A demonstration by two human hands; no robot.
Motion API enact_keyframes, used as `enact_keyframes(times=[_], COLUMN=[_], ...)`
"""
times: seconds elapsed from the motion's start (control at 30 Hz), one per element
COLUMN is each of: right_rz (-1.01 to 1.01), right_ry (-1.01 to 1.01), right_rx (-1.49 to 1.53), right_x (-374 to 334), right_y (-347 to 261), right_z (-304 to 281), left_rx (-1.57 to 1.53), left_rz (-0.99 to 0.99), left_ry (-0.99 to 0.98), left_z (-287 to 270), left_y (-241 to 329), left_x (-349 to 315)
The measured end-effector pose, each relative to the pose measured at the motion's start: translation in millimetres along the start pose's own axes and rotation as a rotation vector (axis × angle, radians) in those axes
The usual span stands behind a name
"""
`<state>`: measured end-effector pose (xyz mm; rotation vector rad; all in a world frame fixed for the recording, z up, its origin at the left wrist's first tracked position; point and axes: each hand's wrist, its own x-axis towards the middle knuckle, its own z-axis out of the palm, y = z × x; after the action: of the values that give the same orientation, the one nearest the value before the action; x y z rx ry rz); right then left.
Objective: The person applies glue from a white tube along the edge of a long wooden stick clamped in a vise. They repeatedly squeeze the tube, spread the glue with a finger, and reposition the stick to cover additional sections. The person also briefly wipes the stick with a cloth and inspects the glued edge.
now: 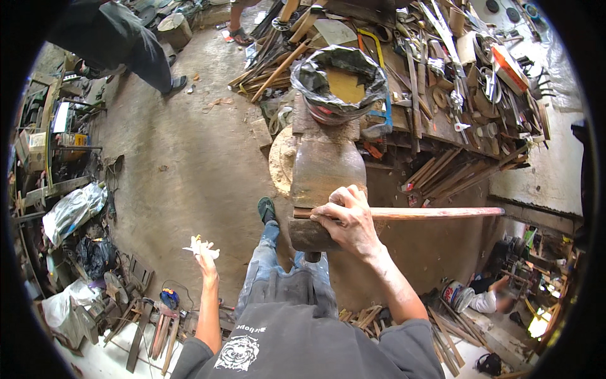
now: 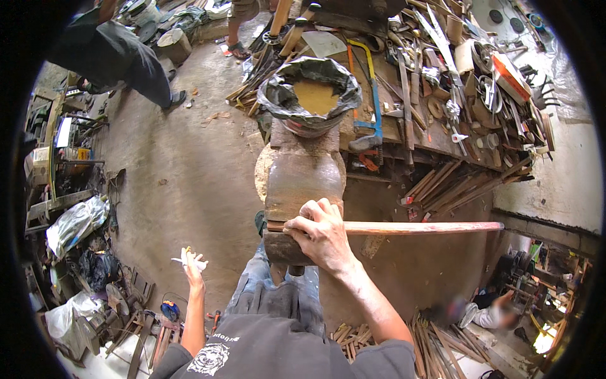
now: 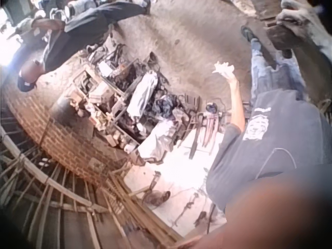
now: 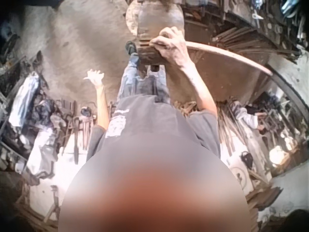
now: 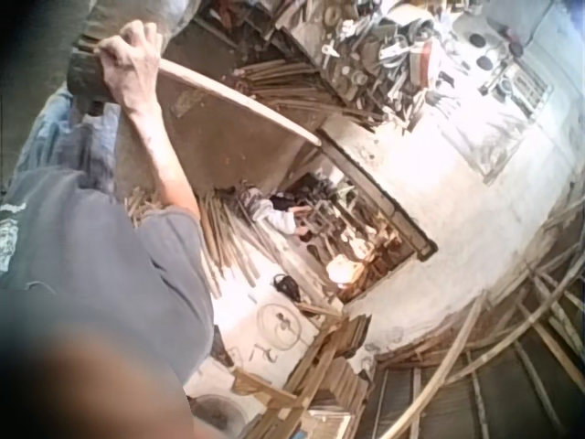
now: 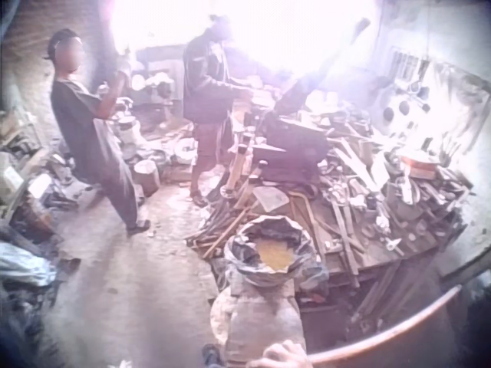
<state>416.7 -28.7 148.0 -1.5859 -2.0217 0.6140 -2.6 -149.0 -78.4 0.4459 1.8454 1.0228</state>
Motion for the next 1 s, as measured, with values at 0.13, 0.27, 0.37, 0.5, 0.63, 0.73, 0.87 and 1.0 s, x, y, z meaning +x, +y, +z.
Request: enact_keyframes(times=[0.13,0.27,0.37,0.5,0.63,0.73,0.87,1.0], right_rz=[-0.054,-0.186,-0.191,-0.028,-0.03,0.058,0.082,-0.044], right_ry=[-0.024,-0.015,-0.03,-0.019,0.028,0.008,0.052,0.115], right_rx=[-0.09,-0.22,-0.236,-0.071,-0.13,-0.177,-0.14,-0.094], right_x=[8,10,13,12,-9,-29,-37,-26], right_y=[-14,-24,-27,-18,3,21,31,21], right_z=[11,18,24,19,-10,-38,-50,-28], left_rx=[-0.021,-0.011,-0.04,-0.049,-0.05,-0.036,-0.001,0.021], left_rz=[-0.027,-0.039,-0.035,-0.005,-0.033,-0.074,-0.072,-0.06], left_ry=[0.005,0.056,0.028,0.026,0.063,0.096,0.076,0.038], left_z=[2,4,8,12,6,-3,-7,8], left_y=[-8,-15,-16,-11,-12,-21,-32,-29], left_x=[0,1,0,-3,-6,-5,1,-2])
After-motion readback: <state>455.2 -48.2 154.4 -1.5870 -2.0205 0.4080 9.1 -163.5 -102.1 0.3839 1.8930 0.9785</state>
